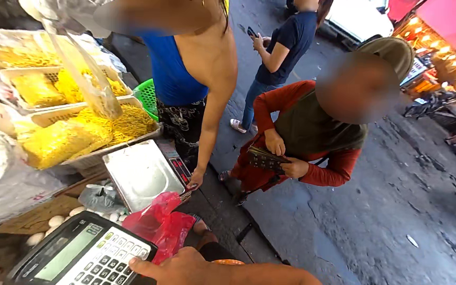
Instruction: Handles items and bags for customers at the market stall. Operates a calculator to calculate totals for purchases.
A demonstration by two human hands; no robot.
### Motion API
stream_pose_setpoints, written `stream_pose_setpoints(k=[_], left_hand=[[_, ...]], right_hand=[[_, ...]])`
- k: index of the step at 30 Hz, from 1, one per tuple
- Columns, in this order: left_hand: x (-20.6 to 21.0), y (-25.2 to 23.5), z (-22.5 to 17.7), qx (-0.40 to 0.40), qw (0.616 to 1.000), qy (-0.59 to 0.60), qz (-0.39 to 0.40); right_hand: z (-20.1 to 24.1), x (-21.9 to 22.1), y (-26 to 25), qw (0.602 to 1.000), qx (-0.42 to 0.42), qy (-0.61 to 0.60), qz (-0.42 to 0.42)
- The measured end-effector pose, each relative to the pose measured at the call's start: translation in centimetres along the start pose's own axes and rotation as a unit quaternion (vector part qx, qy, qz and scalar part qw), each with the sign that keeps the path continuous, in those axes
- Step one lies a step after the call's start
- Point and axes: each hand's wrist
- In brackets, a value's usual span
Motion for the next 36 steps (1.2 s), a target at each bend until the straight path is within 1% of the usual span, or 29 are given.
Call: stream_pose_setpoints(k=[2, 4, 7, 9, 11, 15, 19, 21, 24, 28, 32, 36], left_hand=[[-0.9, 0.4, -0.1, -0.012, 0.999, -0.023, 0.025], [0.0, 1.5, -0.6, -0.014, 0.996, -0.078, 0.027], [0.6, 2.0, -1.3, -0.02, 0.999, -0.024, 0.04], [0.5, 2.1, -2.2, -0.018, 0.999, -0.007, 0.047], [-0.1, 2.8, -3.3, 0.0, 1.0, -0.007, 0.028], [-1.5, 5.1, -6.4, 0.072, 0.997, -0.009, -0.022], [-1.6, 6.9, -8.9, 0.149, 0.988, -0.007, -0.039], [-1.5, 7.8, -9.6, 0.195, 0.978, -0.019, -0.07], [-1.6, 9.4, -10.0, 0.24, 0.966, -0.008, -0.098], [-2.1, 11.4, -10.2, 0.301, 0.948, 0.03, -0.094], [-1.5, 12.8, -10.7, 0.353, 0.926, 0.052, -0.12], [-1.4, 14.2, -10.8, 0.387, 0.909, 0.04, -0.15]], right_hand=[[0.2, -0.6, 0.2, 1.0, 0.005, 0.0, 0.006], [0.6, -0.9, 0.4, 1.0, 0.001, -0.004, 0.004], [0.8, -0.4, -0.3, 1.0, -0.018, 0.008, -0.001], [0.7, 0.6, -1.4, 0.998, -0.058, 0.009, -0.023], [0.5, 1.5, -2.5, 0.994, -0.108, 0.012, -0.028], [2.4, 1.6, -5.1, 0.982, -0.18, 0.04, 0.038], [4.9, 1.4, -7.4, 0.961, -0.27, 0.045, 0.038], [5.8, 1.9, -8.5, 0.945, -0.323, 0.041, 0.04], [7.0, 2.1, -9.5, 0.923, -0.377, 0.049, 0.067], [9.2, 1.6, -10.5, 0.893, -0.432, 0.056, 0.113], [11.5, 1.2, -11.6, 0.86, -0.495, 0.041, 0.12], [13.1, 1.5, -12.2, 0.837, -0.531, 0.022, 0.131]])
Point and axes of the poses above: each hand's wrist, its own y-axis away from the middle knuckle, its own x-axis out of the palm, z = x × y, and after that the axes turned 9 degrees about -y, right-handed
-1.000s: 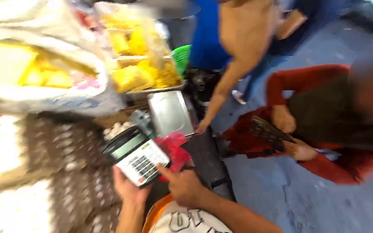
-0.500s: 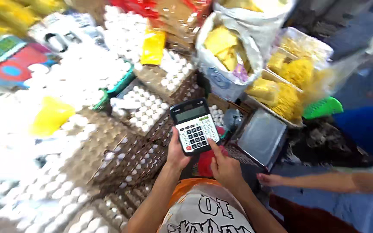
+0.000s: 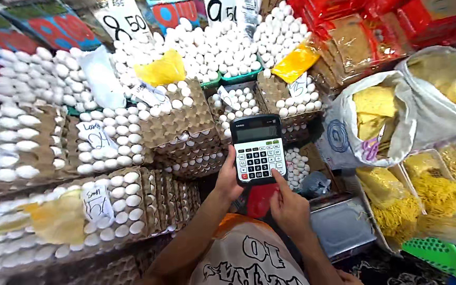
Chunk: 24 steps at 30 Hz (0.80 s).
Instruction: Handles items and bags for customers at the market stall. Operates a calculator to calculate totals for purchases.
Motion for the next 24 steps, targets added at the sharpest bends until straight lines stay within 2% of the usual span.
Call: stream_pose_setpoints(k=[8, 11, 15, 24], left_hand=[[0.2, 0.4, -0.5, 0.038, 0.999, -0.001, -0.025], [0.9, 0.5, -0.3, 0.043, 0.999, 0.007, -0.027], [1.6, -0.1, 0.1, 0.042, 0.999, 0.0, -0.029], [2.0, -1.0, 0.7, 0.038, 0.999, 0.015, -0.03]], right_hand=[[0.3, -0.2, -2.0, 0.999, -0.039, -0.015, 0.027], [1.5, -0.8, -2.3, 0.995, -0.067, -0.047, 0.054], [1.2, 0.5, -2.8, 0.992, -0.074, -0.039, 0.096], [-1.1, -0.4, -1.3, 0.995, -0.075, -0.072, 0.008]])
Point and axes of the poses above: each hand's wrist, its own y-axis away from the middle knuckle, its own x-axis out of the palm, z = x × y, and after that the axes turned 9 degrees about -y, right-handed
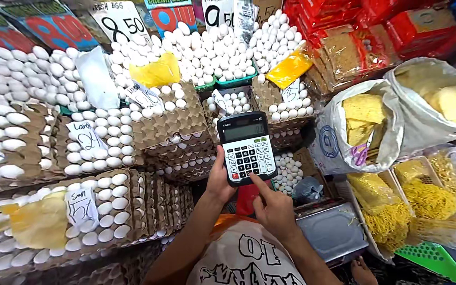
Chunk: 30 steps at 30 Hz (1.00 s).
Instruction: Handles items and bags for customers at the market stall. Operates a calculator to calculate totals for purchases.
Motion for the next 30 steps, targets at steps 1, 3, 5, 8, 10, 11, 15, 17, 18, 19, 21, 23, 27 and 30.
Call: stream_pose_setpoints(k=[1, 3, 5, 8, 10, 11, 15, 17, 18, 19, 21, 23, 27, 30], left_hand=[[0.1, -0.1, 0.1, 0.001, 1.0, 0.006, -0.005], [0.4, 0.1, 0.3, -0.001, 1.0, 0.011, -0.004], [0.6, 0.0, 0.6, -0.004, 1.0, 0.017, 0.002], [1.0, -0.5, 1.0, -0.006, 1.0, 0.026, 0.014], [1.2, -0.5, 1.3, -0.006, 0.999, 0.029, 0.015], [1.3, -0.5, 1.4, -0.003, 0.999, 0.032, 0.018], [2.0, -0.5, 2.5, 0.006, 1.0, -0.003, 0.02], [2.5, -0.8, 3.3, -0.001, 1.0, -0.026, 0.006], [2.7, -1.0, 3.8, -0.004, 0.999, -0.035, -0.002], [2.8, -1.4, 4.2, -0.007, 0.999, -0.042, -0.009], [3.1, -2.4, 5.1, -0.016, 0.998, -0.052, -0.02], [4.0, -3.7, 5.4, -0.028, 0.995, -0.087, -0.034], [4.6, -7.9, 5.2, -0.043, 0.984, -0.174, -0.026], [2.2, -11.0, 4.2, -0.047, 0.962, -0.267, -0.004]], right_hand=[[0.2, -0.4, 0.0, 1.0, -0.001, -0.01, -0.024], [0.0, -0.7, 0.1, 0.998, 0.007, -0.006, -0.062], [-1.2, -0.4, 0.3, 0.997, 0.017, 0.031, -0.066], [-2.7, -0.6, 0.8, 0.995, 0.024, -0.019, -0.1], [-2.9, -1.8, 0.7, 0.98, 0.061, -0.14, -0.13], [-3.2, -2.2, 0.6, 0.963, 0.088, -0.212, -0.138], [-4.4, -3.4, -0.1, 0.821, 0.271, -0.494, -0.095], [-5.1, -3.2, 0.0, 0.744, 0.321, -0.579, -0.09], [-5.6, -3.1, 0.1, 0.731, 0.324, -0.592, -0.098], [-6.1, -2.9, 0.2, 0.732, 0.321, -0.591, -0.11], [-7.2, -2.8, 0.1, 0.751, 0.307, -0.567, -0.139], [-8.4, -3.1, -0.7, 0.754, 0.317, -0.549, -0.174], [-13.3, -6.9, -6.4, 0.743, 0.342, -0.537, -0.208], [-18.7, -12.6, -14.1, 0.806, 0.312, -0.446, -0.23]])
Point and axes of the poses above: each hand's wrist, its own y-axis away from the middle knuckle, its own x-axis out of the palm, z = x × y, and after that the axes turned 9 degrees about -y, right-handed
